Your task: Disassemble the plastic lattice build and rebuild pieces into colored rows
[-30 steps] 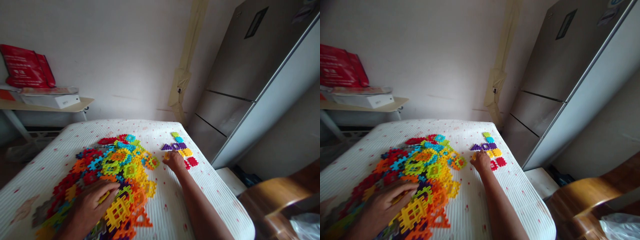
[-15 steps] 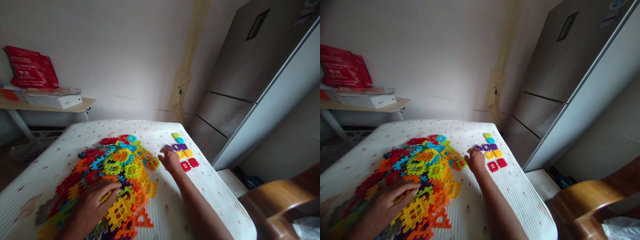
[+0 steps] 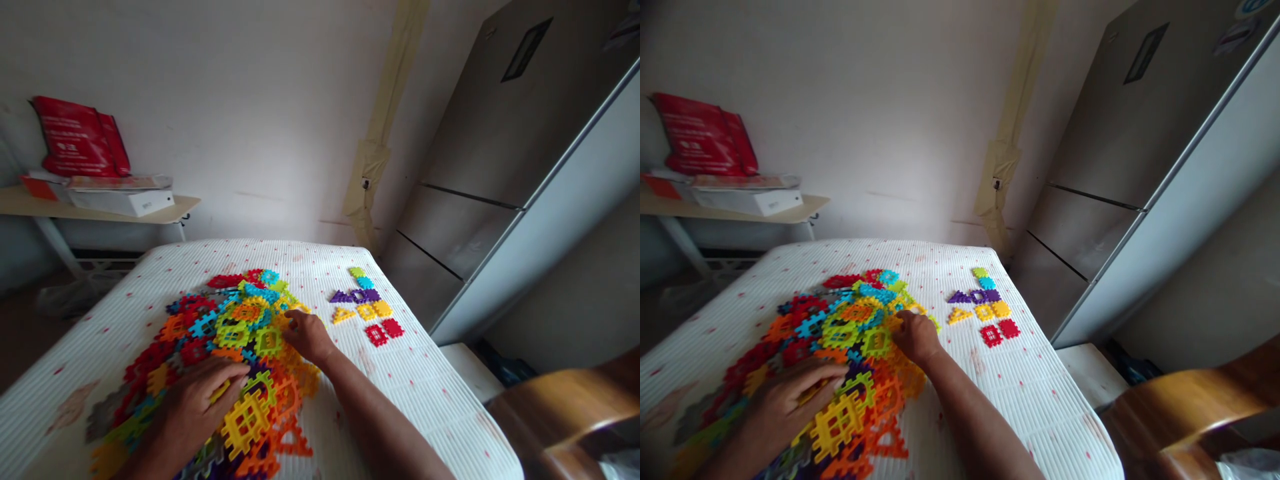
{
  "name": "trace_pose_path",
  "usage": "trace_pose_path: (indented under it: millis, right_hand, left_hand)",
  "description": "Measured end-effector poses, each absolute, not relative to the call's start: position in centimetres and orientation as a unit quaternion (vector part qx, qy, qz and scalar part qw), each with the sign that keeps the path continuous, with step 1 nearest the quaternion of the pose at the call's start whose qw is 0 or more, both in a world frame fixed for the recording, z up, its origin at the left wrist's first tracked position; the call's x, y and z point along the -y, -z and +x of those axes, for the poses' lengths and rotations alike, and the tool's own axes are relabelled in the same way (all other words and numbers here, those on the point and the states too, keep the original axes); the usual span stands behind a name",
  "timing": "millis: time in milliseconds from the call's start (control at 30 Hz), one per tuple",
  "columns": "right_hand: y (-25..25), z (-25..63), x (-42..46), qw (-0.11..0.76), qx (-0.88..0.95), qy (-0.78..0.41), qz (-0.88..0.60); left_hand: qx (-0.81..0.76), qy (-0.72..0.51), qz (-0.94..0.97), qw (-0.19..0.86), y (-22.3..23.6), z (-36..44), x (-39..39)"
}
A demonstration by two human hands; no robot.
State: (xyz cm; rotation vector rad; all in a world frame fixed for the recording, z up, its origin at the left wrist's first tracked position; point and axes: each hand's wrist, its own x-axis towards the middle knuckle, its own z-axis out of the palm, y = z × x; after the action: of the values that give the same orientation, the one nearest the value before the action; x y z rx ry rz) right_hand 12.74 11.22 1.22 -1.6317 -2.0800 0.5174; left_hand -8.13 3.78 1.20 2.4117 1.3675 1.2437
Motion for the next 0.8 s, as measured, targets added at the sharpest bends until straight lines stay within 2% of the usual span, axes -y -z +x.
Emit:
trace_pose_path:
  millis: [167, 267, 333, 433, 667, 800]
  right_hand:
    - [0.4, 13.2, -11.9, 0.347, 0.697, -0.374, -0.504]
    - [0.9, 13.4, -11.9, 0.380, 0.672, -0.466, -0.432]
    - [0.8, 13.4, -11.4, 0.395, 0.671, -0.479, -0.405]
    - [0.0, 13.3, -10.4, 0.416, 0.694, -0.438, -0.391]
    - [-2.4, 13.2, -8.2, 0.447, 0.771, -0.229, -0.392]
    - [-3.1, 12.7, -6.8, 0.466, 0.794, -0.165, -0.353]
  left_hand:
    - [-0.462, -0.404, 0.787, 0.065, -1.1, -8.2, -3.7]
    - [-0.462, -0.401, 0.788, 0.064, -1.0, -8.3, -3.7]
    - [-0.462, -0.400, 0.790, 0.059, -0.8, -8.4, -3.7]
    - [-0.456, -0.396, 0.795, 0.056, -0.6, -8.6, -3.8]
    - [-0.464, -0.399, 0.787, 0.077, -0.5, -8.6, -3.9]
    - [-0.509, -0.423, 0.740, 0.120, -0.6, -8.9, -3.8]
